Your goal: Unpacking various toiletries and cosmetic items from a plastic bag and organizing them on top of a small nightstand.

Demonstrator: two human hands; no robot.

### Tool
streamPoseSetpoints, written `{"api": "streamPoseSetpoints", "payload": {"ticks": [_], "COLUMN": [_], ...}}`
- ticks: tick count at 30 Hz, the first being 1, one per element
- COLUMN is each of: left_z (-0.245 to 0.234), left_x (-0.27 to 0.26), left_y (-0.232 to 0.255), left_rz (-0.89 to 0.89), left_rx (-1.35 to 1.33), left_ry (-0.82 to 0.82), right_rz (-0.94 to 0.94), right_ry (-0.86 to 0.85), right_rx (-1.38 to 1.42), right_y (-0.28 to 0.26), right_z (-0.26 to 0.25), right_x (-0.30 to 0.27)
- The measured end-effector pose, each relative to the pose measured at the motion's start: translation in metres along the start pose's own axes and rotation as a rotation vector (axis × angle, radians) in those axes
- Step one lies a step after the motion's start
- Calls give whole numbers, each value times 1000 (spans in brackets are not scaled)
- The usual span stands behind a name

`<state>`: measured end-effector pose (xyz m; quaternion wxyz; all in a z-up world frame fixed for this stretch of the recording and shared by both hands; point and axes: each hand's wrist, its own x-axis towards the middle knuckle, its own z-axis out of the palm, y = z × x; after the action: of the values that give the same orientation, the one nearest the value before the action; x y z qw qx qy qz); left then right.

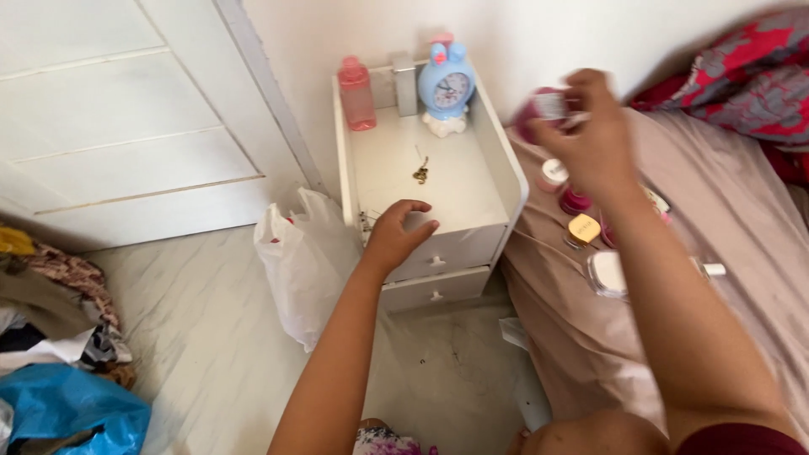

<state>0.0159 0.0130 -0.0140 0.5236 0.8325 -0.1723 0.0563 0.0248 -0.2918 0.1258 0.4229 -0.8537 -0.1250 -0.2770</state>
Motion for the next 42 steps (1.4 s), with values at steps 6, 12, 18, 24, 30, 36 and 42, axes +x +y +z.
{"api": "streamPoseSetpoints", "payload": {"ticks": [6,12,18,24,30,36,42], "left_z": [-1,-2,-3,-2,-3,-2,-3], "left_x": [0,1,-1,-2,-2,-3,-3], "left_y": [3,7,18,18,25,21,18], "left_rz": [-10,-39,-99,-93,-135,-104,-107], "left_rx": [21,59,29,37,25,54,26], "left_ry": [-5,-11,-19,-26,-32,-30,-34], "right_rz": [57,335,375,459,558,542,418], "right_ry": [36,-66,-96,-217,-387,-463,-410], "right_rx": [-222,-307,-408,-425,-511,-548,-738], "right_y": [51,81,105,102,112,132,73], "right_z": [-69,-87,-82,-76,-76,-74,-73], "right_x": [-67,-102,-116,-129,-147,-155,-134]}}
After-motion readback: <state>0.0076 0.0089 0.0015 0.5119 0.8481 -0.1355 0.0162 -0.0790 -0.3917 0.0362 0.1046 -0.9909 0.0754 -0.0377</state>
